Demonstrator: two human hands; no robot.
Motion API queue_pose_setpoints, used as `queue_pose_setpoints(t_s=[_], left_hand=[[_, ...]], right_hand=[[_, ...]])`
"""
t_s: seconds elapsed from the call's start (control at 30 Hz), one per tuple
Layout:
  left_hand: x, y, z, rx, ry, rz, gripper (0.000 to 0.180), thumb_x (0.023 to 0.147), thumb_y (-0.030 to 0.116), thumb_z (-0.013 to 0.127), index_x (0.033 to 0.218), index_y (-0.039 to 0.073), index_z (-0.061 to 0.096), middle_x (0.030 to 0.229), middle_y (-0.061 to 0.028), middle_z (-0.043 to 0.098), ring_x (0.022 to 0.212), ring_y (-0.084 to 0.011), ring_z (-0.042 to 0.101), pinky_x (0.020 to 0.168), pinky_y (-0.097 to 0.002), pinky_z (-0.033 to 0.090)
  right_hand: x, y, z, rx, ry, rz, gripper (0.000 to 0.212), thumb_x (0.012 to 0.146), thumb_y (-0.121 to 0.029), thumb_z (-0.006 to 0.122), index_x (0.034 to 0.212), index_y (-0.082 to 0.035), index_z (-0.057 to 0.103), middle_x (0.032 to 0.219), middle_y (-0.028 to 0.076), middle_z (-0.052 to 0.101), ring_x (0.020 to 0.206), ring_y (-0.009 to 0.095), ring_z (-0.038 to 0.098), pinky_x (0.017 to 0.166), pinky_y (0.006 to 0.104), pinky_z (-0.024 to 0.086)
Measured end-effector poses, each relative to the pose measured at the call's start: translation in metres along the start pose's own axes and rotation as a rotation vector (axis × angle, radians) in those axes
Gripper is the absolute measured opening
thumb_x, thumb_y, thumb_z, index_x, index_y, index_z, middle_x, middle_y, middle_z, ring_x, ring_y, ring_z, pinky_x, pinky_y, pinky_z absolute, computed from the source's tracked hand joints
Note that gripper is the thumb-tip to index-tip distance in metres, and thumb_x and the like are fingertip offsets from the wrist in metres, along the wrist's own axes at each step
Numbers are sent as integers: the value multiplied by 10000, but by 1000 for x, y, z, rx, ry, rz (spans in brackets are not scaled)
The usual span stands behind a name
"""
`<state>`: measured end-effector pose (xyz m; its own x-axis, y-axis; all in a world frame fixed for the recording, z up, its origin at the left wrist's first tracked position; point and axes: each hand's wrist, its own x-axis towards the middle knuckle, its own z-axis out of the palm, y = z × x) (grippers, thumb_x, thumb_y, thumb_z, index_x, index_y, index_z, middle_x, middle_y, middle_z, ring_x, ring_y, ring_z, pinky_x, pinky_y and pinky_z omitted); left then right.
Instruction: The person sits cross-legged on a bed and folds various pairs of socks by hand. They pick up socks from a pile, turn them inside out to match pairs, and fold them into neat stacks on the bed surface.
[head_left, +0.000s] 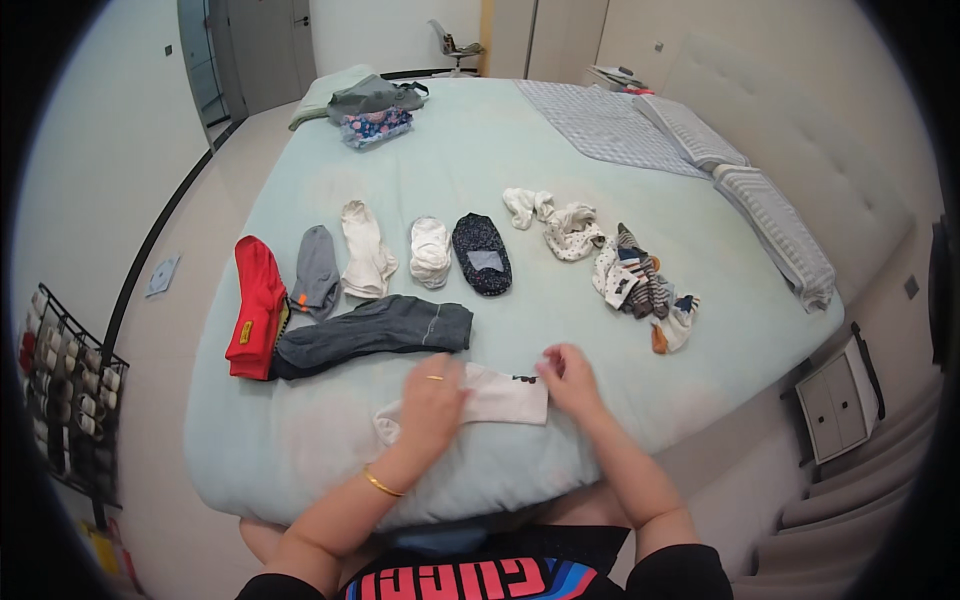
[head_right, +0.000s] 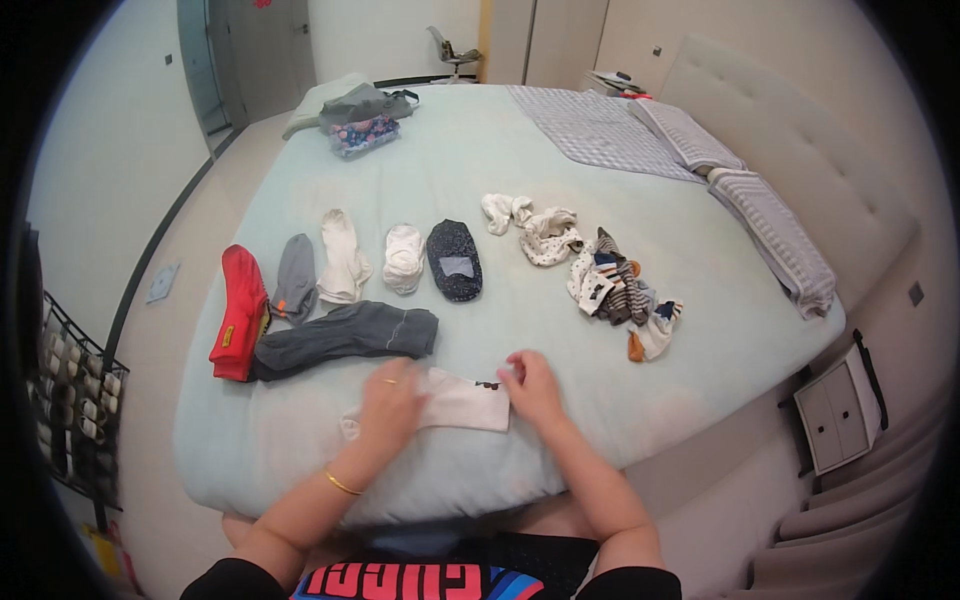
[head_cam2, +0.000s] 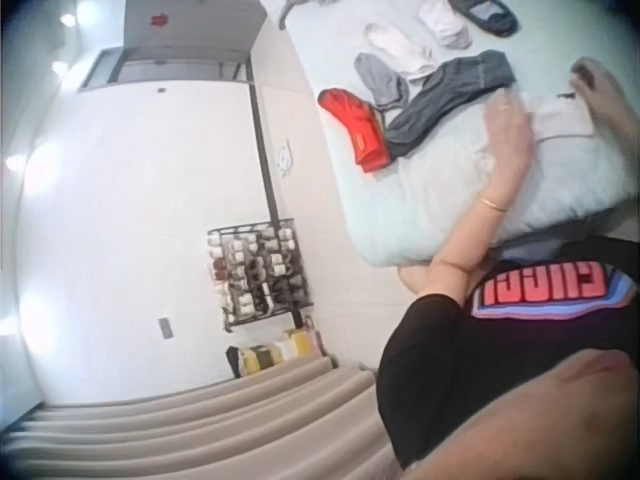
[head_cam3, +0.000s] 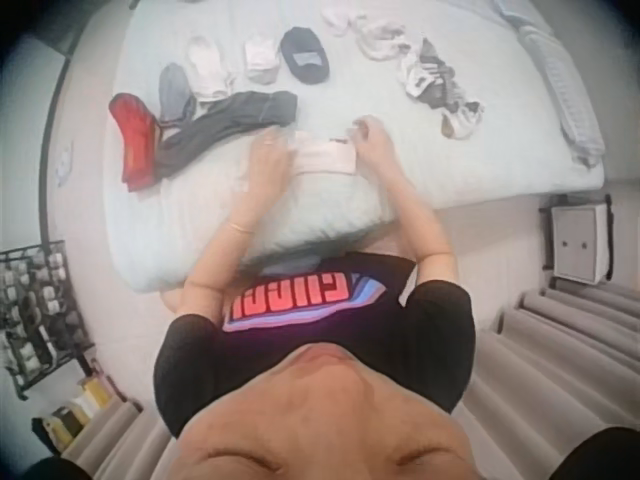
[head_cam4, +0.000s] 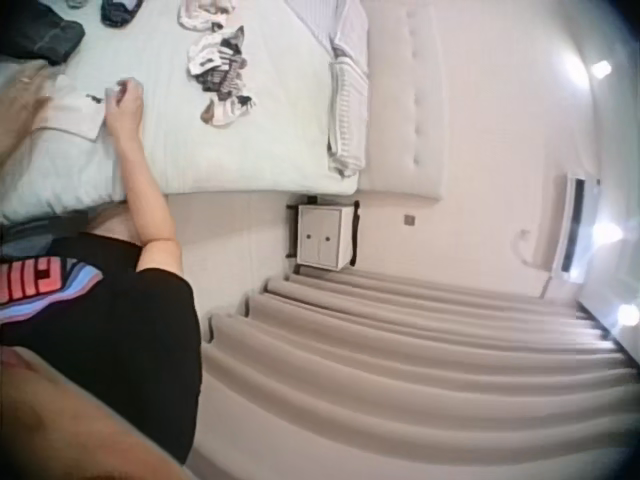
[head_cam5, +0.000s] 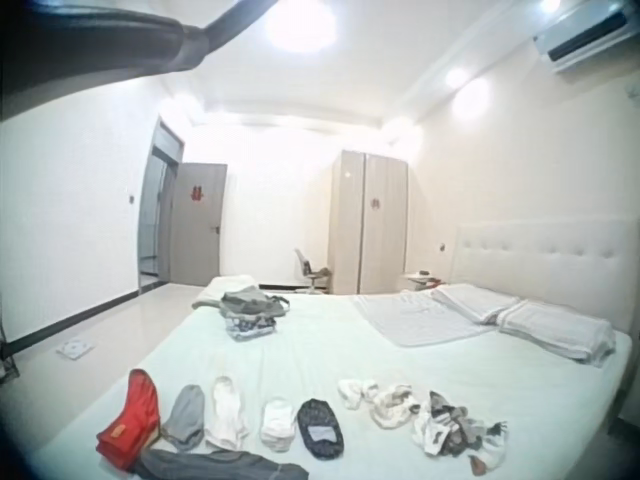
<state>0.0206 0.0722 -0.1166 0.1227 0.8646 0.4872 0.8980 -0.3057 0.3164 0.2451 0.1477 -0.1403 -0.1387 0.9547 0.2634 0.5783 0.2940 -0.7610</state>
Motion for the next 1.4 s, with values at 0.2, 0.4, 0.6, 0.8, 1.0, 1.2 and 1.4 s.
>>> queue_pose_setpoints(t_s=[0.2,0.4,0.6,0.8,1.0,1.2,1.4], left_hand=[[5,30,50,30,-272,146,619,824,446,473,1314,89,349,1372,-157,293,1262,-356,251,974,-583,197],[19,30,38,-3,-405,121,636,828,437,481,1329,78,324,1382,-206,241,1266,-380,226,957,-615,183],[133,20,44,-270,-129,187,436,809,253,572,1164,26,461,1254,-229,390,1153,-391,386,941,-472,326],[261,-13,149,-286,-152,162,280,767,153,593,1016,46,522,1173,-220,439,1038,-356,461,830,-419,415],[321,9,220,-82,-247,193,338,822,191,550,1155,138,529,1312,-264,318,1200,-400,337,978,-420,322],[327,-10,246,-315,-310,58,336,845,185,509,1133,14,532,1279,-237,390,1213,-388,338,992,-388,301],[273,15,153,-1189,-218,-380,271,871,153,503,1074,-18,558,943,-82,591,970,-146,527,824,-278,423]], right_hand=[[110,32,17,-272,-11,-215,273,796,-131,556,1032,2,525,1082,197,502,979,307,510,833,348,423],[170,67,39,-587,-59,-242,433,800,-214,560,1163,-3,455,1297,237,353,1205,375,341,996,400,295],[219,100,-4,-890,297,-17,447,783,-239,574,1142,5,469,1281,240,364,1197,391,335,984,420,291],[249,110,-39,-539,377,113,201,744,-186,569,811,2,551,850,191,583,845,345,548,727,427,430],[236,159,-30,-580,653,186,204,763,-177,543,847,4,500,872,206,549,871,369,515,743,426,412],[233,145,-18,-524,803,-241,465,704,-174,613,1106,-23,434,1165,154,428,1093,315,397,929,440,298],[204,81,-23,-425,423,-687,524,673,-227,678,1130,-63,479,1227,143,439,1121,296,424,944,435,310]])
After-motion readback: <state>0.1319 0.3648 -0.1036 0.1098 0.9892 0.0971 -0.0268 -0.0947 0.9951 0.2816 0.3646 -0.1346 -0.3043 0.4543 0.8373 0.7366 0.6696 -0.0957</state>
